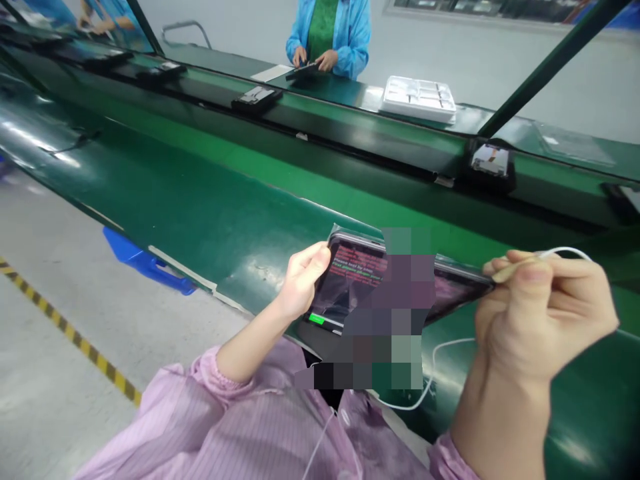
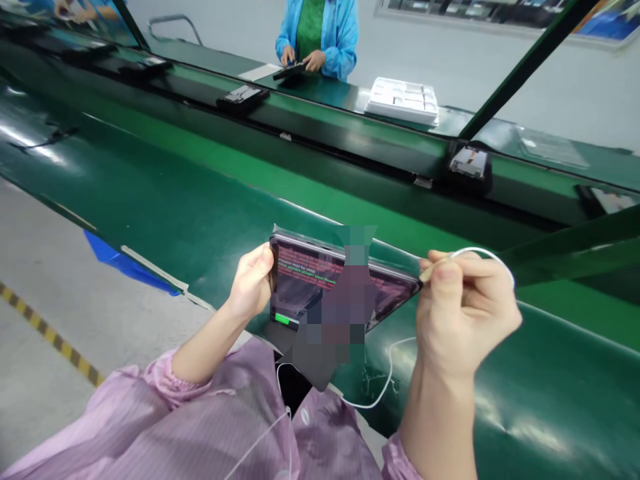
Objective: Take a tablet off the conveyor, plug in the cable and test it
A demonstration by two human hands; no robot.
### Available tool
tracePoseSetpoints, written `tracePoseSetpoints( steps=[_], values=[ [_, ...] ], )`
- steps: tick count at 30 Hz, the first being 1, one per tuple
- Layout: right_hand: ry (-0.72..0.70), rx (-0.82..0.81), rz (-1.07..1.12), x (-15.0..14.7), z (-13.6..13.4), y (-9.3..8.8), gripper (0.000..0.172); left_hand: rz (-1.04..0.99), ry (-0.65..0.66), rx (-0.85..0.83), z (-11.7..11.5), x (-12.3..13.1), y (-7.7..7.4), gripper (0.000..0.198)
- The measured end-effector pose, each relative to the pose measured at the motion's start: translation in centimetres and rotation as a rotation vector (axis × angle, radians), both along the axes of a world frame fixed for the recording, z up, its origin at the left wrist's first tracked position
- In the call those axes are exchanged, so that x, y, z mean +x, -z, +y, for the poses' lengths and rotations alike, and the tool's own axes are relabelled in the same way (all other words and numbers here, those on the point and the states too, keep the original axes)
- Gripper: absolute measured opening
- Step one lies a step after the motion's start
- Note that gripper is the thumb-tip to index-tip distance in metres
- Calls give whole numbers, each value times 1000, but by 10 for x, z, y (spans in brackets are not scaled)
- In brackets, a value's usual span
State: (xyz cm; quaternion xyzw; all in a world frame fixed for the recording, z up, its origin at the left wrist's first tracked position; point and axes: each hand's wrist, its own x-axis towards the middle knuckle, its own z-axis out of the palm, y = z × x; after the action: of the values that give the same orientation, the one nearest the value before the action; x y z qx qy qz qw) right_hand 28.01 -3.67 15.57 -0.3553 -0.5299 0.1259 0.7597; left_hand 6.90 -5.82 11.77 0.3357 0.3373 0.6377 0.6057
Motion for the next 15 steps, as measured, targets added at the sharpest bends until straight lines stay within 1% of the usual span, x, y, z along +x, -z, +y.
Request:
tracePoseSetpoints(
  steps=[3, 5, 7, 9, 10, 12, 13, 14, 15],
  values=[
    [-121, -12, 47, 1, 8, 0, 43, 23, -1, 13, 2, 0, 0, 48],
    [-181, -38, 85, 1, 14, 1, 47, 27, 3, 31, 3, 1, 0, 46],
    [-198, -38, 107, 1, 21, 3, 45, 14, 13, 38, 6, 1, -1, 45],
    [-174, -50, 96, 1, 25, 5, 39, -4, 30, 33, 10, 2, -5, 44],
    [-153, -87, 80, 2, 23, 7, 36, -11, 42, 25, 13, 2, -7, 43],
    [-116, -230, 55, 7, 7, 10, 31, -26, 70, -10, 20, 3, -12, 41],
    [-89, -300, 43, 10, -7, 13, 31, -33, 92, -38, 24, 3, -14, 40],
    [-59, -364, 23, 12, -26, 17, 33, -41, 122, -73, 28, 3, -16, 37],
    [-47, -395, -13, 13, -49, 21, 37, -48, 158, -112, 31, 4, -17, 35]
  ],
)
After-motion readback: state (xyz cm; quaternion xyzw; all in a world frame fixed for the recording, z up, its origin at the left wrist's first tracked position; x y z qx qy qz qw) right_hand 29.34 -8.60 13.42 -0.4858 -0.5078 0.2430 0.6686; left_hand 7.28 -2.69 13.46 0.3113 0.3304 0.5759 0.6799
